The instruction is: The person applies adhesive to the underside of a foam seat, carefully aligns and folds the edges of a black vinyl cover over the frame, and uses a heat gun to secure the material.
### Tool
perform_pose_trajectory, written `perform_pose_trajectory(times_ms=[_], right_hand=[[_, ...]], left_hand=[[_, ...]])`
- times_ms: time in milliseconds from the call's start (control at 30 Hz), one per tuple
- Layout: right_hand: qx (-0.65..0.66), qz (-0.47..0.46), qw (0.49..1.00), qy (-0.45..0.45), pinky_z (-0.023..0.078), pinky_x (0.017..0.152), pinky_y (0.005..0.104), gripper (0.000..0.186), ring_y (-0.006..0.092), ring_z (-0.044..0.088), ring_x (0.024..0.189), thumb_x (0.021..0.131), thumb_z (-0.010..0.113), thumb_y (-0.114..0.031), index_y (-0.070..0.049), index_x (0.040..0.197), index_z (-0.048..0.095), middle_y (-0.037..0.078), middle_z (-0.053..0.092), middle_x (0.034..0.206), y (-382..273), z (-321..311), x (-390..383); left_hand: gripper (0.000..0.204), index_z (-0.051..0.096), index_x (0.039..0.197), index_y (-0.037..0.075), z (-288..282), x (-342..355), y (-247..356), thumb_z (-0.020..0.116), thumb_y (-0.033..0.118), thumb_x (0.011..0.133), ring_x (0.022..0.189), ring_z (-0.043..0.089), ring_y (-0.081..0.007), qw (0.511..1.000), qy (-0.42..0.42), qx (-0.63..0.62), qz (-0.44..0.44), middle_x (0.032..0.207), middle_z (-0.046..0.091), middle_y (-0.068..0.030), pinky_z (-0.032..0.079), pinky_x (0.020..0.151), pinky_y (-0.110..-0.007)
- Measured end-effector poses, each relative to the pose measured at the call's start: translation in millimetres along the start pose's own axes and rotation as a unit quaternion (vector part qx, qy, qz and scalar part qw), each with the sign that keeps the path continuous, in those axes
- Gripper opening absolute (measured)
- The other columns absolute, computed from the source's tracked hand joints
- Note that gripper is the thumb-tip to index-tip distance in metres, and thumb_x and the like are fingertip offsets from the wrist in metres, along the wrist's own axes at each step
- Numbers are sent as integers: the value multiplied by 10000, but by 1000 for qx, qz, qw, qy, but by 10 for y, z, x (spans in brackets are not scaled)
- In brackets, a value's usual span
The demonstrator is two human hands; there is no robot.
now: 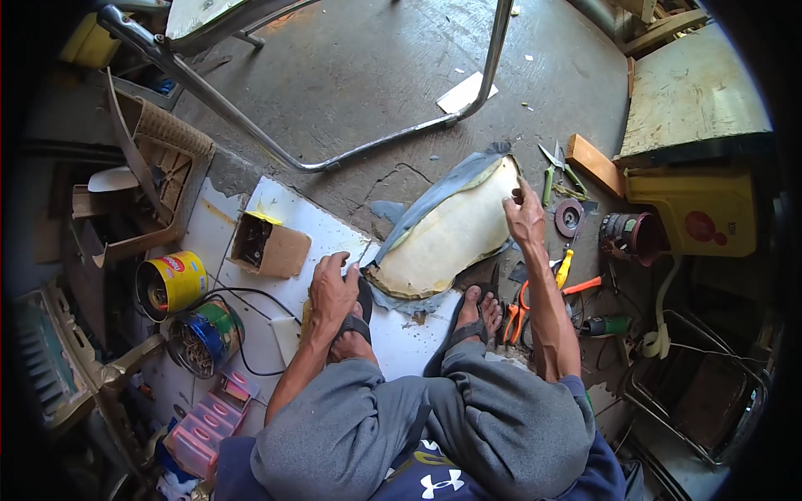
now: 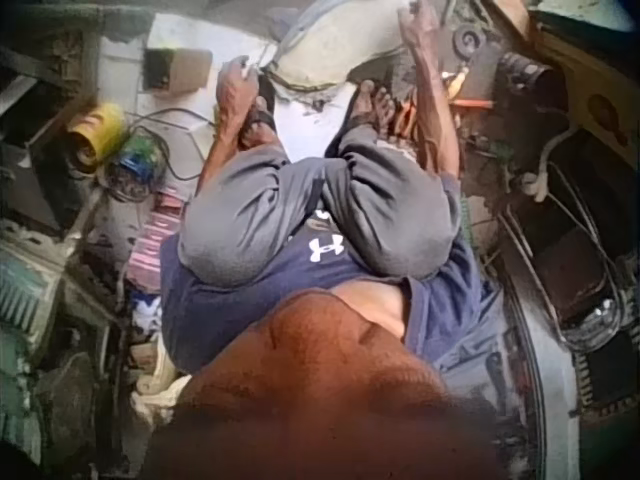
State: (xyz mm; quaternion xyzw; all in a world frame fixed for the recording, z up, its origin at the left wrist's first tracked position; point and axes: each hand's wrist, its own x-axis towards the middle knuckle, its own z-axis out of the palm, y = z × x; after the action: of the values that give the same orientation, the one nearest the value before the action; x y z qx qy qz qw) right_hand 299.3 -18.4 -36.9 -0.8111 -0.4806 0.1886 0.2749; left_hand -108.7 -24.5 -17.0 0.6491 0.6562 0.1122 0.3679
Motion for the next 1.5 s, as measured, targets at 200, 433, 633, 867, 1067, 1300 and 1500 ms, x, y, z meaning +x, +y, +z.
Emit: perform_pose_trajectory(times_ms=[200,433,633,867,1067,1300,1500], right_hand=[[94,-247,948,-176,535,978,419,669,363,654,1110,865,736,-32,-62,1490,498,186,674,1197,-778,506,-936],[48,-227,958,-166,499,997,462,725,384,626,1084,849,662,-16,-24,1539,439,207,662,1167,-798,736,-1075],[-2,-93,991,93,472,1006,492,687,406,601,1104,855,645,-10,34,1509,438,241,642,1185,-235,388,-260],[-75,63,994,45,553,959,490,661,428,704,1056,887,551,-105,-28,1534,436,271,717,1140,678,-41,755],[-71,155,985,20,559,975,458,685,391,727,1063,824,662,-217,-32,1472,539,244,748,1117,776,-33,990],[-4,180,984,7,564,930,505,625,439,725,1015,851,637,-181,-77,1459,545,280,731,1101,638,-15,960],[86,136,987,12,579,791,476,549,357,740,842,882,629,-155,-83,1417,529,183,744,916,794,-122,852]], left_hand=[[232,715,1081,41,210,25,-113,710,191,904,1057,578,-396,993,-15,61,99,1074,658,-169,468,958,-492],[194,711,989,13,256,267,-122,697,191,914,943,642,-397,996,-31,32,75,940,694,-192,495,890,-483],[228,664,985,-14,229,214,-51,661,210,943,928,650,-419,998,-22,-42,46,948,699,-205,501,862,-508],[377,610,1261,10,187,332,566,677,141,914,1121,577,-392,968,-57,76,231,1168,636,-201,456,984,-476],[359,598,1240,-4,185,989,1761,673,141,920,1085,611,-426,901,-195,111,371,1145,639,-239,485,954,-518],[499,585,1235,-22,1481,1767,2550,672,383,956,1153,634,-432,956,-179,157,172,1185,664,-256,496,978,-544],[491,687,1163,31,1989,1757,2571,685,461,927,1178,646,-422,978,-166,85,91,1218,692,-247,458,1013,-566]])
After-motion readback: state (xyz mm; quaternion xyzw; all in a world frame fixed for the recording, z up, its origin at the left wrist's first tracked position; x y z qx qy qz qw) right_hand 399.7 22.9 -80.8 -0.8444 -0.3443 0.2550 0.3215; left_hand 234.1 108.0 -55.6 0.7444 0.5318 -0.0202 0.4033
